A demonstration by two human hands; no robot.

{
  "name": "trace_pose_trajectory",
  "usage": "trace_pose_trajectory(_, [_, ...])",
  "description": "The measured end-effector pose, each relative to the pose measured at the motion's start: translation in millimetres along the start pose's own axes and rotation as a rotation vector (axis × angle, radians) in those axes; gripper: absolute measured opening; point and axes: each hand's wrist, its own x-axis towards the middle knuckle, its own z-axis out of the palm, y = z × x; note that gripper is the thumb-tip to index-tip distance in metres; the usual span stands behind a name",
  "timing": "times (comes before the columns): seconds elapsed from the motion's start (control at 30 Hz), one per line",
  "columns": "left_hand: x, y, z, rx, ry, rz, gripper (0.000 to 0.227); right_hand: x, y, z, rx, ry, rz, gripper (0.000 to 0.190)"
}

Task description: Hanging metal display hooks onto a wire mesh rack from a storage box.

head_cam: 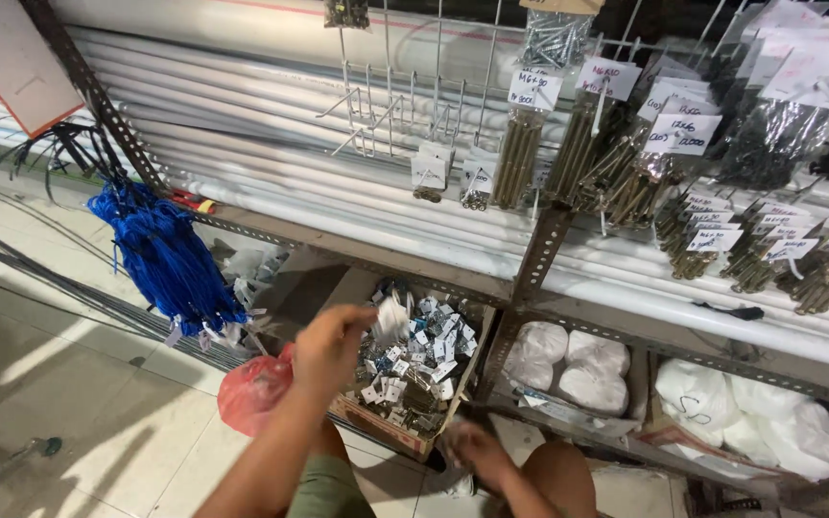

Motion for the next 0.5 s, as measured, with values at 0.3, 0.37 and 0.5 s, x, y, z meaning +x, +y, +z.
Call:
trace_pose_trajectory(0.3, [-143.1, -47.4, 92.7, -0.98, 0.219, -1.056, 0.014, 16.6, -143.6, 62.9, -0.284, 0.267, -0.088, 0.046])
trace_pose_trajectory(0.37, [-146.1, -54.2, 93.1, -0.947, 0.222, -1.182, 0.018, 30.4, -132.4, 60.6, -0.332, 0.335, -0.149, 0.04])
trace_pose_trajectory(0.5, [-158.5, -73.8, 105.8, -0.921, 0.226, -1.202, 0.017, 32.1, -149.3, 71.9, -0.304, 0.3, -0.154, 0.054])
